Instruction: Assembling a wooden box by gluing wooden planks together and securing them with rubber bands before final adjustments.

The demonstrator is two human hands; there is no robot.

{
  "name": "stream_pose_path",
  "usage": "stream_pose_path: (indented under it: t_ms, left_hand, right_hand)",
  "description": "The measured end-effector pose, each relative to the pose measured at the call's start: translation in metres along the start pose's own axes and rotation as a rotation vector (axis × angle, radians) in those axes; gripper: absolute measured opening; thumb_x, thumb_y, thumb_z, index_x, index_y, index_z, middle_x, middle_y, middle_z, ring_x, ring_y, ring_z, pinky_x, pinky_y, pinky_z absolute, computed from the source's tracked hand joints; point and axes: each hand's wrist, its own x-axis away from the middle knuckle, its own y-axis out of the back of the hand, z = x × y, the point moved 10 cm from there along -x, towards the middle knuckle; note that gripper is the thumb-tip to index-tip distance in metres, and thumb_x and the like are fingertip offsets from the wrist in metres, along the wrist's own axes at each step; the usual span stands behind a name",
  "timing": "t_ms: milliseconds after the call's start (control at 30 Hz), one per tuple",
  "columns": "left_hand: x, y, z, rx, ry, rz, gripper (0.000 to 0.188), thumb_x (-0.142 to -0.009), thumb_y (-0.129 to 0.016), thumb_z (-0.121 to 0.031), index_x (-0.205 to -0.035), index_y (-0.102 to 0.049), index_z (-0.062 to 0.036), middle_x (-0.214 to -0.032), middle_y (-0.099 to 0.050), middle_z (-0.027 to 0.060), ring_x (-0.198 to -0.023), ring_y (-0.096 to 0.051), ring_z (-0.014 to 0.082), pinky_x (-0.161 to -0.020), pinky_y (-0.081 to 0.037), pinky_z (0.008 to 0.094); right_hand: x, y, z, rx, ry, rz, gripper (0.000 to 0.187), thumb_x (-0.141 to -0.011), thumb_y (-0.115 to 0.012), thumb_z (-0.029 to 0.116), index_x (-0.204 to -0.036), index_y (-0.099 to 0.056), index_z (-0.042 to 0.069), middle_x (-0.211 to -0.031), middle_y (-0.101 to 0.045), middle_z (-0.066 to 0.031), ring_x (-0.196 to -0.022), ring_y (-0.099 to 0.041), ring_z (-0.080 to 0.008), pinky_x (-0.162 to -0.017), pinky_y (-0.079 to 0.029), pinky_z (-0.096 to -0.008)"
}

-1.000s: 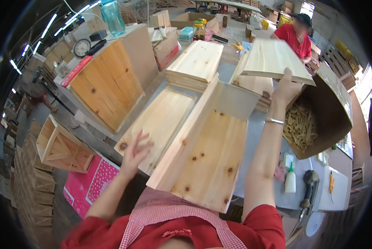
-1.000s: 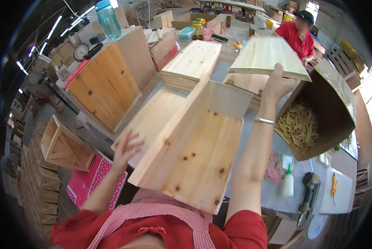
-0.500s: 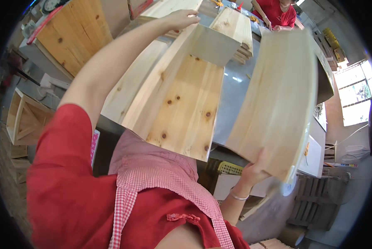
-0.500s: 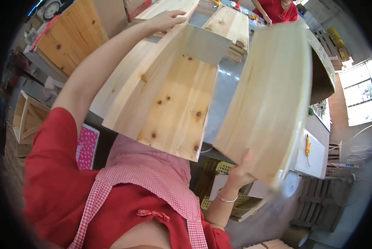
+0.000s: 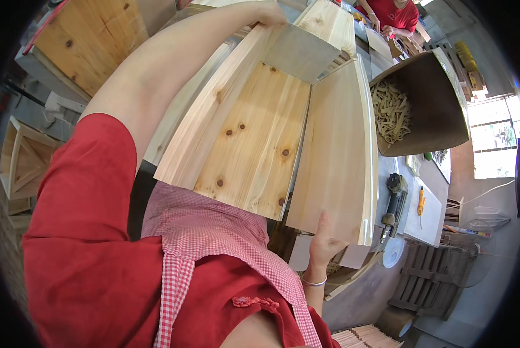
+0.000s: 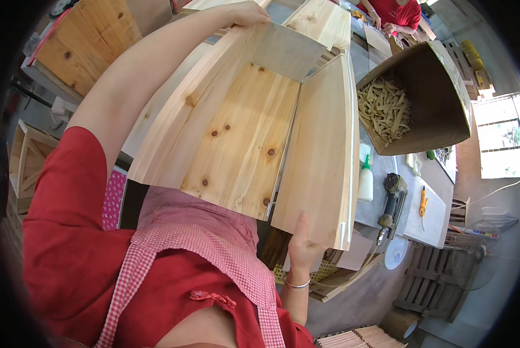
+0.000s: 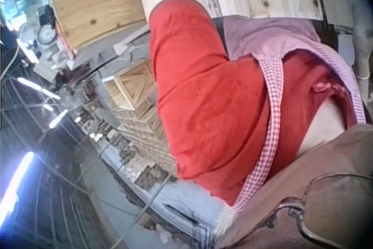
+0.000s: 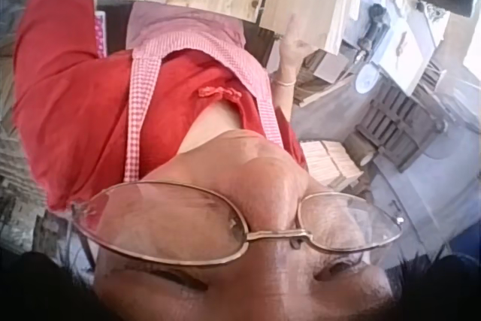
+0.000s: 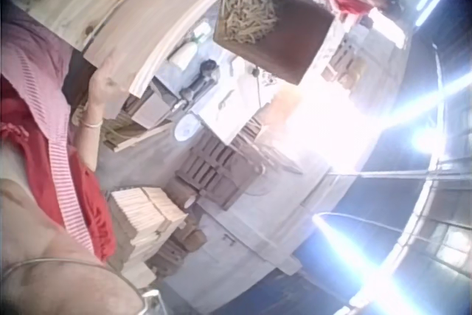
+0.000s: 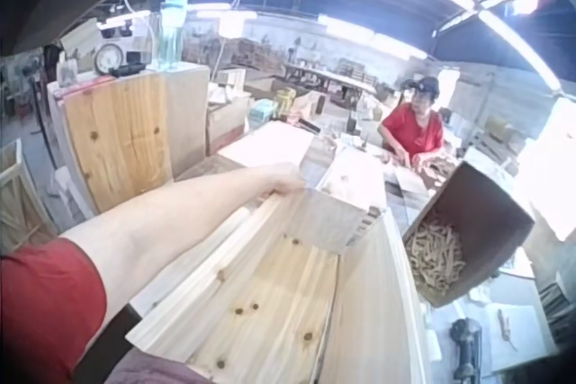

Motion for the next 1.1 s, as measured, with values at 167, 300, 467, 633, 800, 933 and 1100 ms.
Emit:
stream_pose_path:
  t_ms: [167,300,467,633,800,933,1100]
  left_hand:
    - [-0.041,-0.013,0.001,-0.226,-0.193,-0.077,0.033,-0.083,-0.057,-0.03,-0.09,-0.075,-0.0034,-0.094,-0.071,0.0213,-0.086,-0.069,0.0355,-0.079,-0.054,0.0432]
    - [-0.055,-0.011,0.019,-0.151,-0.012,-0.126,0.029,-0.081,-0.058,-0.026,-0.087,-0.075,-0.0036,-0.091,-0.071,0.0208,-0.083,-0.07,0.0351,-0.075,-0.055,0.0429]
    - [-0.055,-0.014,0.005,-0.297,-0.085,-0.065,0.022,-0.075,-0.062,-0.019,-0.083,-0.075,-0.0025,-0.085,-0.072,0.0203,-0.076,-0.07,0.0351,-0.07,-0.056,0.0438]
    - [-0.067,-0.024,0.007,-0.296,-0.065,0.018,0.02,-0.071,-0.064,-0.014,-0.082,-0.076,-0.0017,-0.084,-0.072,0.0202,-0.076,-0.071,0.0335,-0.069,-0.057,0.0431]
    - [-0.062,-0.015,-0.003,-0.261,-0.128,-0.009,0.017,-0.072,-0.063,-0.01,-0.08,-0.076,-0.003,-0.083,-0.072,0.0196,-0.075,-0.072,0.0301,-0.069,-0.057,0.0425]
    - [-0.017,-0.004,-0.014,-0.1,0.046,0.27,0.029,-0.084,-0.061,-0.025,-0.108,-0.068,-0.0093,-0.108,-0.067,0.0147,-0.1,-0.064,0.0271,-0.086,-0.051,0.0456]
    - [0.106,0.046,-0.002,1.004,0.127,-0.057,0.066,-0.091,-0.06,-0.056,-0.134,-0.059,-0.0055,-0.141,-0.053,0.0123,-0.109,-0.065,0.0285,-0.092,-0.052,0.042]
  right_hand:
    - [0.001,-0.024,0.014,0.193,0.054,0.204,0.042,-0.09,-0.07,0.005,-0.126,-0.055,-0.009,-0.118,-0.064,-0.0169,-0.104,-0.064,-0.0243,-0.09,-0.052,-0.0352]
    - [0.004,-0.033,0.016,0.097,0.025,0.19,0.04,-0.09,-0.069,0.001,-0.126,-0.054,-0.009,-0.116,-0.064,-0.0144,-0.103,-0.062,-0.02,-0.089,-0.051,-0.0314]
    - [0.008,-0.045,0.032,0.107,0.083,0.248,0.043,-0.09,-0.069,0.001,-0.129,-0.053,-0.008,-0.119,-0.062,-0.0133,-0.103,-0.062,-0.0193,-0.09,-0.051,-0.0309]
    - [0.008,-0.047,0.036,0.162,0.042,0.281,0.04,-0.092,-0.068,0.007,-0.127,-0.055,-0.008,-0.118,-0.065,-0.0166,-0.105,-0.065,-0.0239,-0.091,-0.052,-0.0329]
    - [0.01,-0.048,0.024,0.221,-0.099,0.307,0.05,-0.089,-0.068,0.001,-0.134,-0.048,-0.007,-0.126,-0.059,-0.0154,-0.111,-0.06,-0.0224,-0.097,-0.048,-0.0337]
    - [0.008,-0.057,0.031,0.272,-0.012,0.368,0.054,-0.088,-0.07,0.002,-0.135,-0.047,-0.006,-0.126,-0.059,-0.0161,-0.112,-0.059,-0.0226,-0.094,-0.049,-0.0336]
    - [0.018,-0.042,0.013,0.09,-0.162,0.388,0.046,-0.087,-0.072,0.004,-0.128,-0.054,-0.007,-0.123,-0.061,-0.0146,-0.113,-0.058,-0.0214,-0.096,-0.048,-0.0351]
